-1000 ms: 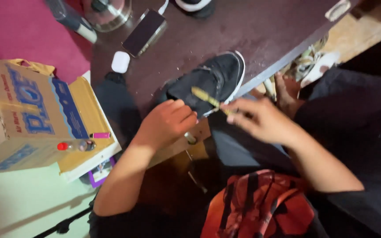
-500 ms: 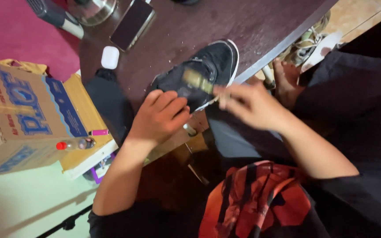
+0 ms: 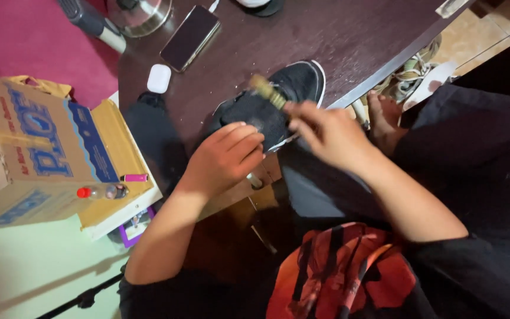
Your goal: The person cleans a black sneaker using a toothbrush, scrubbing the upper mesh, laces, and white sole. The shoe is rotated to access different sides, and the brush is dipped into a green bowl of water to wet the bristles before continuing to scrub.
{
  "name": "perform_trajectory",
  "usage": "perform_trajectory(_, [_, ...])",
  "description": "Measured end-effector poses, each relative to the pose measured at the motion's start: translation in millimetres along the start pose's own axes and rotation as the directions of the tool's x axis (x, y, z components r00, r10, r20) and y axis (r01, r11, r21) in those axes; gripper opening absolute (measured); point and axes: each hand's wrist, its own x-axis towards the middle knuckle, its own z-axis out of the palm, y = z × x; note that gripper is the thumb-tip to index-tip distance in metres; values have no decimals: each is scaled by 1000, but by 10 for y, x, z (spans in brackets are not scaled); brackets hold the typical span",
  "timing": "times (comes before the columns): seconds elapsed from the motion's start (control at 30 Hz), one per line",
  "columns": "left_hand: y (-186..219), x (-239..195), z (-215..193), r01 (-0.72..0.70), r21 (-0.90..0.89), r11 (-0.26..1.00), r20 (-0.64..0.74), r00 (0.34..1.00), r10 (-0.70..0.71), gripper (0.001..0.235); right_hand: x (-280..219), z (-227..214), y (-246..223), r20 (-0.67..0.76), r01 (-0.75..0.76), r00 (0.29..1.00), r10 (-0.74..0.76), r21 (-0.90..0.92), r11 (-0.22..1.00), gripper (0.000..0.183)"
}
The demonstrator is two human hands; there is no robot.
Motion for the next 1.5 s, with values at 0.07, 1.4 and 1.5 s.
perform_trajectory(0.07, [24,-56,24,3,-11,1000,3,1000,-3,18,-75,-11,14,32,-25,999,26,-38,999,25])
perform_trajectory(1.4, [43,-31,-138,402,80,912,20,914,-405,73,64,-731,204,172,-253,920,351,-423,870,31])
perform_trajectory(1.5, [129,-40,-81,565,97,819,125,809,-574,76,-37,-635,328,126,-275,935,330,-326,904,30])
